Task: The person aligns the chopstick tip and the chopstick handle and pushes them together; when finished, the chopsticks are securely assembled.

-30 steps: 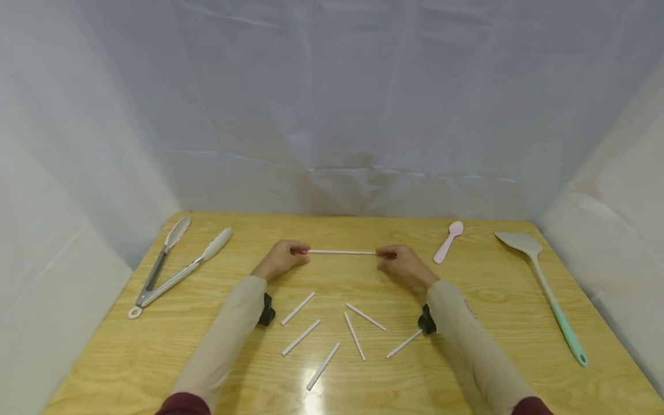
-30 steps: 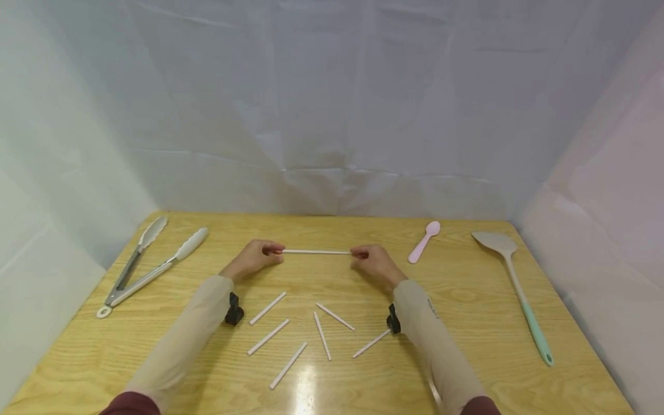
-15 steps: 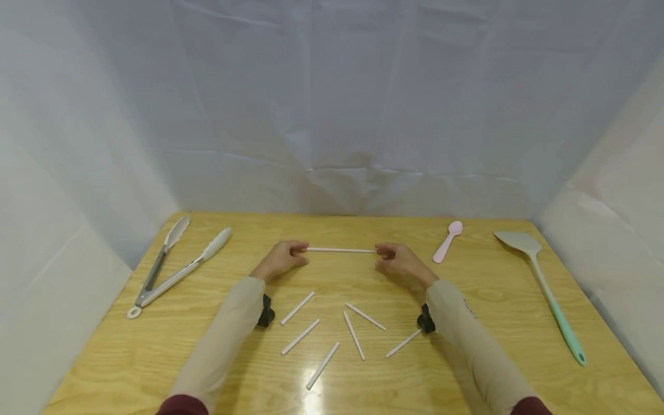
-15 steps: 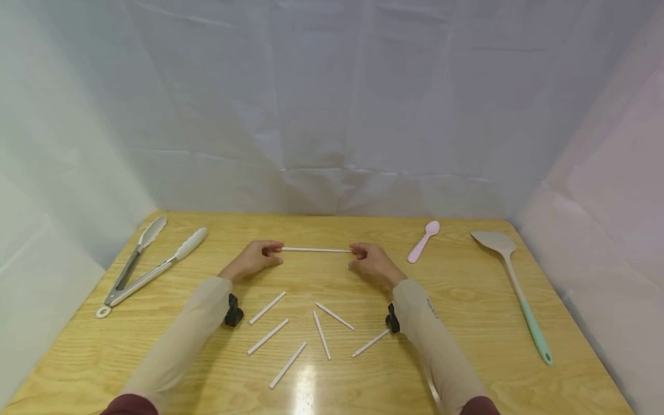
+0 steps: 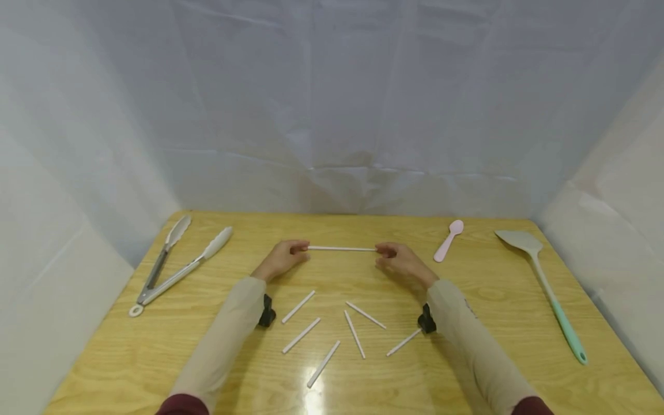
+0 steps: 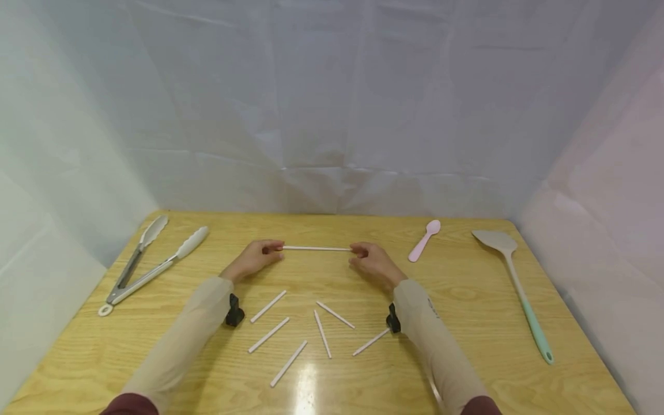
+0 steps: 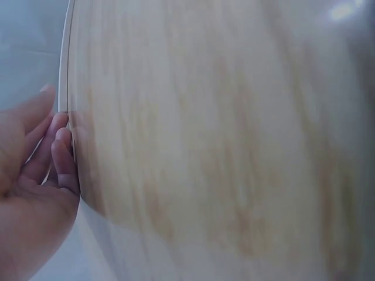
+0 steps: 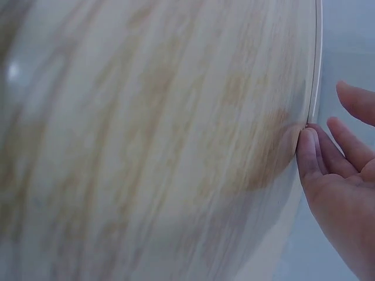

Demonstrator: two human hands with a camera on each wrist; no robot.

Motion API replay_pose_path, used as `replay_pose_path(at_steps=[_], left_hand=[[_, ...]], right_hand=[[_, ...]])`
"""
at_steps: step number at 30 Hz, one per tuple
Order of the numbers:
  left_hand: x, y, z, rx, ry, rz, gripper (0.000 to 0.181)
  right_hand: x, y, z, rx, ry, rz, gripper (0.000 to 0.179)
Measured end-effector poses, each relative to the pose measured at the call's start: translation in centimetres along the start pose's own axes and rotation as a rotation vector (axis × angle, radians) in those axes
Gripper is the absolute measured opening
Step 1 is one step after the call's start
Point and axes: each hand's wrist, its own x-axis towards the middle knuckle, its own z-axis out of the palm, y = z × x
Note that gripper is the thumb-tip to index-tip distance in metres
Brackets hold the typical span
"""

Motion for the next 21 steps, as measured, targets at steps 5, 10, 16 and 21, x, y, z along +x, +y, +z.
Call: replay_pose_path(at_steps=[5, 10, 16, 21], left_hand=[[0.0, 0.0, 0.0, 0.0, 0.016, -0.001, 0.04], [-0.2, 0.1, 0.2, -0.015, 0.031, -0.004, 0.038], [-0.7, 0.6, 0.3, -0.025, 0.054, 0.0, 0.035], [-1.1, 1.1, 0.3, -0.025, 0.096, 0.038, 0.031]], right_hand=[[0.1, 0.1, -0.1, -0.039, 0.016, -0.028, 0.041], [0.0, 0.1, -0.2, -0.053, 0.018, -0.031, 0.04], [-0.5, 0.0, -0.5, -0.04, 0.005, -0.029, 0.04], [-0.9, -0.3, -0.5, -0.038, -0.017, -0.054, 0.04]])
